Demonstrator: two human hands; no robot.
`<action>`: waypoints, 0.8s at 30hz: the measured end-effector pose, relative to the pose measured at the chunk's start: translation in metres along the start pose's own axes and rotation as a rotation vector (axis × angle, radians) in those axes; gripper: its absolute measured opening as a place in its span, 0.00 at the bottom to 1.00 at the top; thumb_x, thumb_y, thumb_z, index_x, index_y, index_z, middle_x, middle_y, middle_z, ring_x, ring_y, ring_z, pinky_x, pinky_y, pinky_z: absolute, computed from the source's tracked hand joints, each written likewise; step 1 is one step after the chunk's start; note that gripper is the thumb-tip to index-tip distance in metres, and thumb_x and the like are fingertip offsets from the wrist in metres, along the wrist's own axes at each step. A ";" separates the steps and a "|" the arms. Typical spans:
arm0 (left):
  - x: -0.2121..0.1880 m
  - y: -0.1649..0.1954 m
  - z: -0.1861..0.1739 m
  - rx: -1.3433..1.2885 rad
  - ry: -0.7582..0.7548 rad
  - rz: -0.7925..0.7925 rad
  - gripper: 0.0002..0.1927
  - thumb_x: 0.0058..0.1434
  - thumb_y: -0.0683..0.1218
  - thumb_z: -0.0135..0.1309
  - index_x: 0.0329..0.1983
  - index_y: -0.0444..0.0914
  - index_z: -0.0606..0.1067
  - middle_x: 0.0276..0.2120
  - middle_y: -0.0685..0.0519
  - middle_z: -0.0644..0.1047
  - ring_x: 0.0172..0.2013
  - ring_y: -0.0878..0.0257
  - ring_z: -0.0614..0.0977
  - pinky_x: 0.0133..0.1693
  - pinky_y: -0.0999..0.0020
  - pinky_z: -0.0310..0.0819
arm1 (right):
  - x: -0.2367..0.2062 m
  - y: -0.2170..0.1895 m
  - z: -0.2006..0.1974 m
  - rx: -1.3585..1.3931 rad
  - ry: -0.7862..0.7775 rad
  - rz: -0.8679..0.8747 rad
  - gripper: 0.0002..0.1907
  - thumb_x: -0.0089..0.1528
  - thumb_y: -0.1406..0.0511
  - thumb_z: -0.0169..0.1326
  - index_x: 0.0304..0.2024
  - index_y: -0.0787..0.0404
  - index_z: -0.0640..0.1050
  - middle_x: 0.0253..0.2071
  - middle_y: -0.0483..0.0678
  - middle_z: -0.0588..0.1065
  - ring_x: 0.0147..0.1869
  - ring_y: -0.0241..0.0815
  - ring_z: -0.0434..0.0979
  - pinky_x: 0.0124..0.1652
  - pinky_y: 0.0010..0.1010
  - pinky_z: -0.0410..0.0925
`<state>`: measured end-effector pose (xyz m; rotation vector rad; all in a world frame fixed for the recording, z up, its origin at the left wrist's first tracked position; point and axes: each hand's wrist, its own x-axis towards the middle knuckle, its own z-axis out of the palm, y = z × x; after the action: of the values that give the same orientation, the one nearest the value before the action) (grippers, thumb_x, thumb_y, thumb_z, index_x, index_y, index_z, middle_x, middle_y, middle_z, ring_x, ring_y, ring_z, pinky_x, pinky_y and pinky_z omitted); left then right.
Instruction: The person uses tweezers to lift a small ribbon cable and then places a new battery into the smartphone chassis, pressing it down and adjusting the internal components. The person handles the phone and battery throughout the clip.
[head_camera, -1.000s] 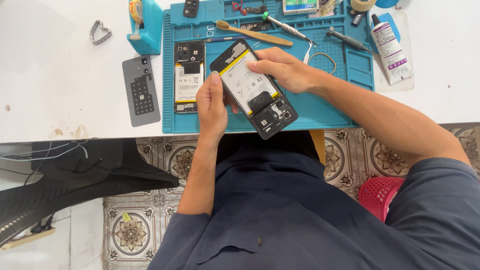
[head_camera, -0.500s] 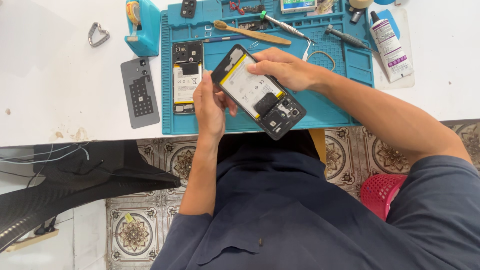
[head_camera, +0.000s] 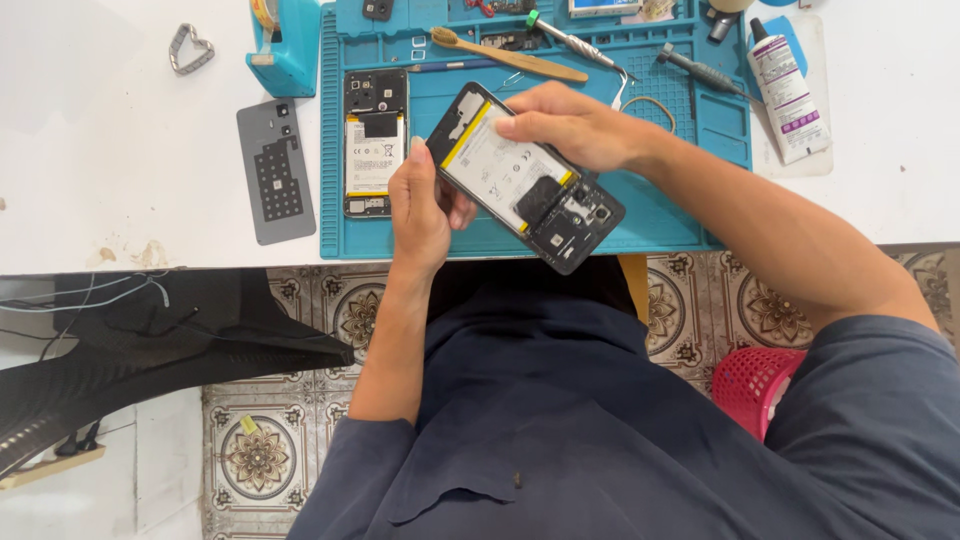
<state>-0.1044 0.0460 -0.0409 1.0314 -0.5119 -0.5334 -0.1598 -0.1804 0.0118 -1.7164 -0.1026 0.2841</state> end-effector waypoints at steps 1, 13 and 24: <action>0.000 0.001 0.000 -0.013 0.008 -0.015 0.28 0.81 0.57 0.31 0.31 0.36 0.70 0.17 0.55 0.68 0.17 0.70 0.67 0.20 0.73 0.60 | 0.002 -0.002 -0.002 -0.016 -0.007 -0.027 0.20 0.71 0.56 0.47 0.50 0.66 0.79 0.39 0.43 0.79 0.40 0.27 0.76 0.39 0.24 0.70; 0.007 0.008 0.009 0.102 0.163 -0.026 0.23 0.80 0.53 0.34 0.47 0.31 0.73 0.32 0.47 0.77 0.19 0.69 0.72 0.21 0.76 0.64 | -0.007 -0.015 0.009 -0.995 0.242 -0.292 0.56 0.52 0.42 0.65 0.68 0.74 0.63 0.47 0.59 0.72 0.48 0.56 0.76 0.44 0.43 0.71; -0.027 0.022 -0.023 0.522 0.452 0.500 0.12 0.76 0.43 0.46 0.59 0.36 0.63 0.55 0.53 0.65 0.48 0.66 0.71 0.47 0.70 0.70 | -0.002 -0.005 0.013 -1.134 0.129 -0.276 0.52 0.54 0.45 0.63 0.68 0.74 0.64 0.47 0.58 0.69 0.50 0.55 0.72 0.47 0.44 0.68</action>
<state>-0.1071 0.0873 -0.0346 1.4106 -0.4877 0.2967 -0.1649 -0.1672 0.0155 -2.7939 -0.4684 -0.1433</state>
